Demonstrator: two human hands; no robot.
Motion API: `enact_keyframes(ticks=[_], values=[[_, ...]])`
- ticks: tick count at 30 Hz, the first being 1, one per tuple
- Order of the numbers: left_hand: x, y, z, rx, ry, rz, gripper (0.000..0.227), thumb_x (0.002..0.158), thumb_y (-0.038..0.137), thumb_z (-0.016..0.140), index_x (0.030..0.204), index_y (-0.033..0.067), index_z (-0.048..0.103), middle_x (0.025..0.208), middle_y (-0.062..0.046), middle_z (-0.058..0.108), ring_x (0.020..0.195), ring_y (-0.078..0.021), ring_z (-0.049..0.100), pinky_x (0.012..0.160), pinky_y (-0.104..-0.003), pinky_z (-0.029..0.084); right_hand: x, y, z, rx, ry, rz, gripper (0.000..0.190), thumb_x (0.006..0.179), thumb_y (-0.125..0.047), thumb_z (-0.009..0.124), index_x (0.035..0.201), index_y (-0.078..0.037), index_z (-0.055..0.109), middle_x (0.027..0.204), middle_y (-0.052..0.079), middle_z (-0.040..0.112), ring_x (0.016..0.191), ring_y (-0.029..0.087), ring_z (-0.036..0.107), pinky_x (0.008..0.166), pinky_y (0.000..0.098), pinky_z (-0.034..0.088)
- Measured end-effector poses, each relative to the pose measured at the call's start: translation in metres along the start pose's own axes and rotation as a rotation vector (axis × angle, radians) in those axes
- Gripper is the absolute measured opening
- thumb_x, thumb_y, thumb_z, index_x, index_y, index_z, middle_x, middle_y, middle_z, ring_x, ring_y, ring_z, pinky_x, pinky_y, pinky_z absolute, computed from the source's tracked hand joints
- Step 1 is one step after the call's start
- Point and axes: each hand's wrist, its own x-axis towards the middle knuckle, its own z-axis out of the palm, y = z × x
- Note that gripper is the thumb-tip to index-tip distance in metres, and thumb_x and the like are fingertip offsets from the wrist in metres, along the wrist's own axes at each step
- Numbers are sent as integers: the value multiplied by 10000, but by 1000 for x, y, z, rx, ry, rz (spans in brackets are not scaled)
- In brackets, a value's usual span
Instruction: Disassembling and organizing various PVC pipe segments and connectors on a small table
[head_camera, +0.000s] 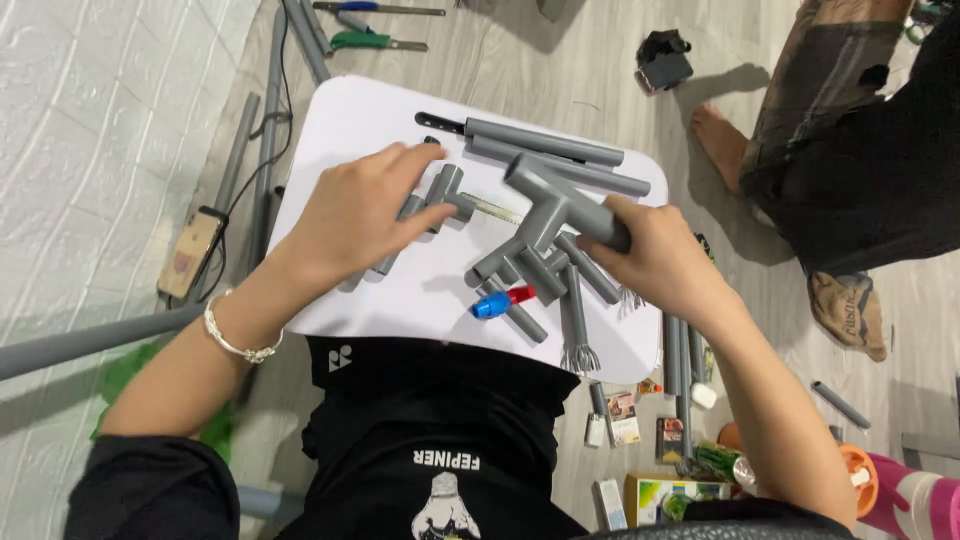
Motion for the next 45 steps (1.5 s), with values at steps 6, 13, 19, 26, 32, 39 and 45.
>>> enact_keyframes(ticks=[6,13,19,26,32,39,45], values=[[-31,-30,42,3,-371,-446,734,957,608,654,1533,173,523,1191,-143,661,1002,-378,738,799,-582,601,24,71,25,-88,149,139,291,916,-200,759,1044,51,684,785,256,721,752,469,748,645,507,558],[-55,-46,69,-71,-470,-623,931,913,751,602,1623,178,416,1427,-224,552,1212,-426,679,889,-624,594,56,129,39,295,407,169,141,951,-141,724,911,-62,615,612,49,539,483,198,593,476,341,475],[-68,-41,69,-199,-395,-661,889,972,718,524,1642,147,400,1384,-232,567,1158,-480,693,900,-639,582,70,115,47,1131,499,164,173,1020,-96,665,879,-73,568,589,-2,413,423,103,430,382,299,422],[-91,-57,93,-191,-72,-606,467,1099,611,508,1327,270,732,1027,-12,720,863,-265,753,817,-425,587,76,92,49,1278,534,-19,94,1031,-81,654,1043,-13,591,715,92,502,535,156,541,505,329,494],[-97,-60,105,-211,164,-496,239,1065,374,711,1193,193,800,826,-8,706,668,-183,665,654,-308,531,50,90,65,894,283,83,100,1064,-92,641,995,-30,604,648,88,518,436,162,523,387,311,418],[-97,-69,115,-154,202,-482,202,1008,280,762,1189,198,797,812,3,714,645,-188,674,626,-312,543,25,83,89,752,220,77,150,1002,-87,704,1037,42,636,625,120,559,422,157,538,374,296,418],[-85,-64,107,-43,165,-466,156,1041,260,750,1143,152,794,830,-21,710,735,-213,739,669,-324,602,8,97,120,739,259,110,204,1021,-141,705,1056,51,646,636,126,584,428,150,537,380,284,426]])
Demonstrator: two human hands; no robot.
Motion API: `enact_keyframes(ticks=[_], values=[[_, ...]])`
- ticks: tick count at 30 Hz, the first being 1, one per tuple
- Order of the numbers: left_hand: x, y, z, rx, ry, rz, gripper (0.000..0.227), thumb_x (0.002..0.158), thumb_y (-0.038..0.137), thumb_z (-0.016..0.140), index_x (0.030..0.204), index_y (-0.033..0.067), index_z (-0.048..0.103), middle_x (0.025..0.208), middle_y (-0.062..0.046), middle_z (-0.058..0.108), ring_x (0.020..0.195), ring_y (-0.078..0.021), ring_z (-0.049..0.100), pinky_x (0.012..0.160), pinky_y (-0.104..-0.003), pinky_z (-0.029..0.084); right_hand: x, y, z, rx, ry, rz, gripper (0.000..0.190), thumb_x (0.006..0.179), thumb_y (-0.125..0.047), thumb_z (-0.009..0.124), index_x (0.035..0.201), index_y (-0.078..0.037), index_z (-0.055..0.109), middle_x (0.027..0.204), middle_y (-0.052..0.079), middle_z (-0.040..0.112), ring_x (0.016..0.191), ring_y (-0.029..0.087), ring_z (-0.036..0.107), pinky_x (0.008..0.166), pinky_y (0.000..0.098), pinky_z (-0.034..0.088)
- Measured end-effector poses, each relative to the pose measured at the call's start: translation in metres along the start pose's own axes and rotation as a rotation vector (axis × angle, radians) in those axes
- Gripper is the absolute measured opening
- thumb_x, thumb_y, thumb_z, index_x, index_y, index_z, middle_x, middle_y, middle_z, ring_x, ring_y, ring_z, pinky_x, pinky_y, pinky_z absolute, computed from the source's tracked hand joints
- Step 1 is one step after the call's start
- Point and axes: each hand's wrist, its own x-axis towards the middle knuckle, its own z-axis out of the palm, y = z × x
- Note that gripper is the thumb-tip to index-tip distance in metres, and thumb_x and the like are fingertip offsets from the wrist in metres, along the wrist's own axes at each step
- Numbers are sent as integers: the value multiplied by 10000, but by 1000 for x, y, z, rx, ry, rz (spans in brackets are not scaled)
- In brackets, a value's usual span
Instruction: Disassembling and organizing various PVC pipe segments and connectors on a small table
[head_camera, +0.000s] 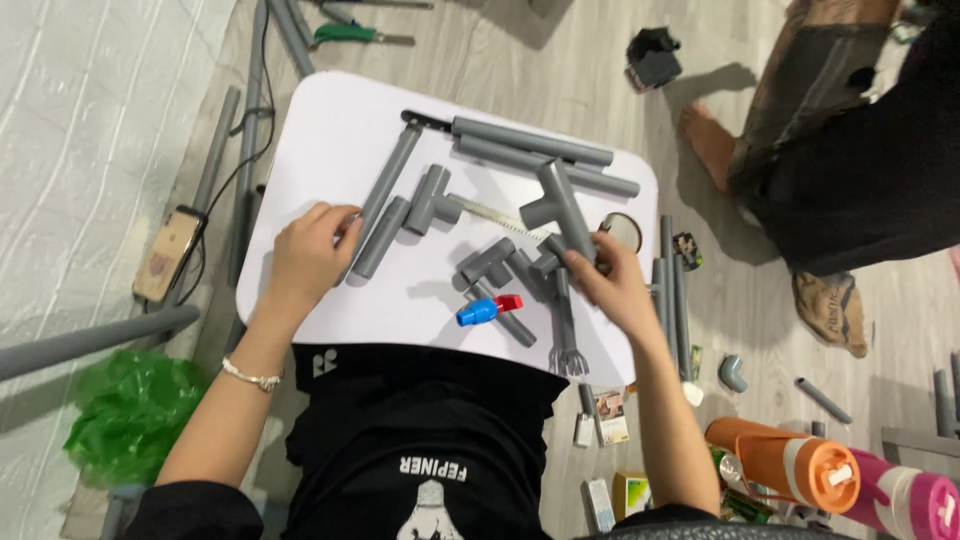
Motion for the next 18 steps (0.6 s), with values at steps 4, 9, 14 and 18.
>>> enact_keyframes(ticks=[4,9,14,18], values=[[2,10,-5,67,-73,-23,257,1059,327,713,1159,99,777,898,-58,713,809,-249,769,690,-376,636,-8,15,9,110,36,7,130,1015,-91,686,1031,34,651,643,125,592,412,159,553,372,280,446],[7,7,-1,151,-209,-91,300,1040,327,705,1116,48,782,932,-89,706,825,-283,781,697,-405,658,-15,8,14,142,65,1,145,997,-63,694,1079,49,653,655,136,588,423,173,558,385,290,462],[10,6,-3,174,-238,-141,434,1011,428,702,1228,55,752,1008,-116,693,873,-329,779,694,-466,652,-14,18,20,133,119,-31,165,1014,-67,676,1137,43,676,657,121,568,427,162,553,385,284,447],[6,4,-3,163,-251,-151,449,1015,446,694,1246,65,742,997,-107,678,859,-323,774,687,-467,646,-15,20,21,187,148,-18,107,1035,-60,625,1082,18,680,624,100,557,404,150,533,355,280,425]])
